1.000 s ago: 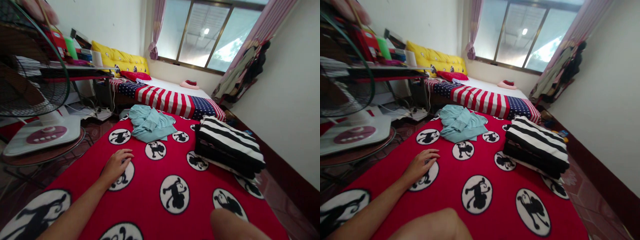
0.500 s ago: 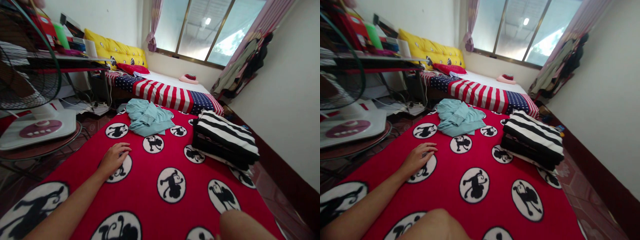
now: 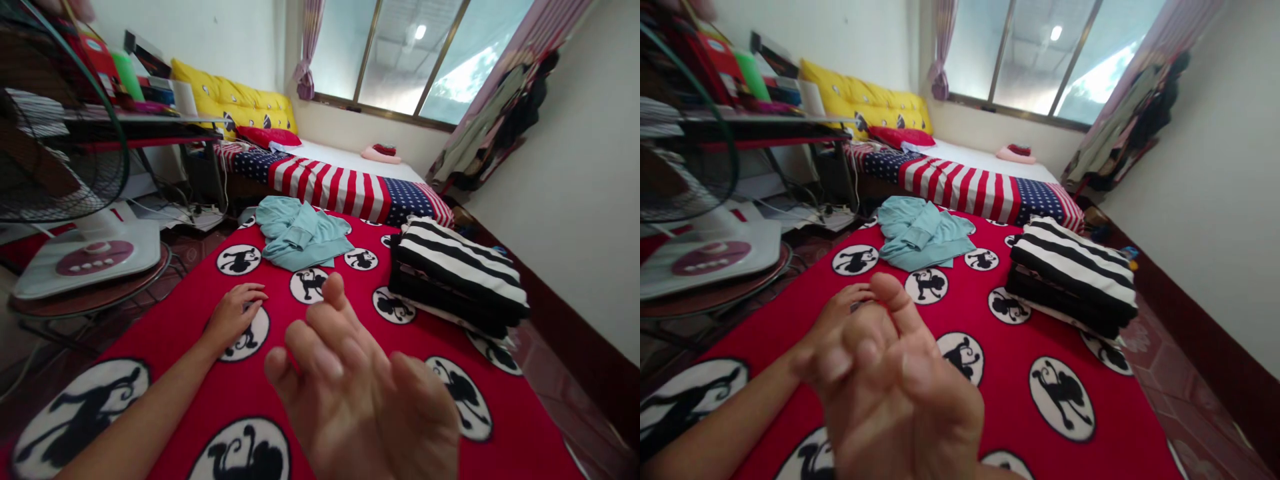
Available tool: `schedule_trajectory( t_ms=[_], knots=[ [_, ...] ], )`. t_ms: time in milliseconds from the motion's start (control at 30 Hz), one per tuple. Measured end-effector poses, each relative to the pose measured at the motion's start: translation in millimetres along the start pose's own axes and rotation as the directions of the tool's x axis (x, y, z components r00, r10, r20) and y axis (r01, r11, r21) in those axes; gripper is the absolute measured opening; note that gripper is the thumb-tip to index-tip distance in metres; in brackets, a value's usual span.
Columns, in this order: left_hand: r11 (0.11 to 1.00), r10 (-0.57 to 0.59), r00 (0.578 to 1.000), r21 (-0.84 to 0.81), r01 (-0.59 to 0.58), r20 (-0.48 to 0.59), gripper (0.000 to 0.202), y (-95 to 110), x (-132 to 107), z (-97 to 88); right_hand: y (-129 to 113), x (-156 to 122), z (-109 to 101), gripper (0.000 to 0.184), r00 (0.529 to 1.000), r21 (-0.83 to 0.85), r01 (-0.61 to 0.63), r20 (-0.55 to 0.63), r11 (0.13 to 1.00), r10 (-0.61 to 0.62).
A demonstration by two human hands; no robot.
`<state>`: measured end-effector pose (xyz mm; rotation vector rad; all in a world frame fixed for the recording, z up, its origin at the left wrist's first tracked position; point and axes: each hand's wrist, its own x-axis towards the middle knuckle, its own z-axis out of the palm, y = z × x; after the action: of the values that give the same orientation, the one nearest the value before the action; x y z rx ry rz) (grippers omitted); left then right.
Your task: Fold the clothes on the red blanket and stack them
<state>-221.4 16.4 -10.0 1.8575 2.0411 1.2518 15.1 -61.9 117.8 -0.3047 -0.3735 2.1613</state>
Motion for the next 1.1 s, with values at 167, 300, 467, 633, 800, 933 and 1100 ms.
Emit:
schedule_trajectory(
  t_ms=[167, 300, 467, 633, 800, 933, 1100],
  knots=[
    [0.999, 0.016, 1.0, -0.046, -0.015, 0.011, 0.021, 2, 0, -0.7, -28, 42, 45, 0.045, 0.987, 0.216, -0.162, 0.049, 0.963, 0.156],
    [0.999, 0.007, 1.0, -0.051, -0.006, 0.018, 0.022, 0, 0, 0.8, -27, 42, 42, 0.041, 0.986, 0.244, -0.167, 0.034, 0.955, 0.164],
    [0.999, 0.017, 0.999, -0.037, -0.016, 0.033, 0.023, -4, -1, 2.7, -26, 42, 38, 0.036, 0.991, 0.204, -0.13, 0.007, 0.97, 0.131],
    [0.999, 0.019, 0.999, -0.035, -0.018, 0.038, 0.023, -4, -1, 2.9, -28, 41, 37, 0.036, 0.995, 0.126, -0.096, -0.005, 0.987, 0.098],
    [0.999, 0.013, 0.999, -0.038, -0.011, 0.046, 0.023, -5, -1, 3.2, -25, 36, 42, 0.034, 0.993, 0.03, -0.101, 0.057, 0.994, 0.099],
    [0.999, 0.003, 1.0, -0.051, -0.002, 0.029, 0.023, -6, 1, 3.7, -12, 54, 30, 0.032, 0.996, -0.14, 0.006, 0.094, 0.99, 0.007],
    [0.998, 0.003, 1.0, -0.058, -0.002, 0.013, 0.021, -5, 3, 3.4, -1, 94, -49, 0.042, 0.983, -0.561, 0.1, -0.073, 0.822, -0.17]
  ],
)
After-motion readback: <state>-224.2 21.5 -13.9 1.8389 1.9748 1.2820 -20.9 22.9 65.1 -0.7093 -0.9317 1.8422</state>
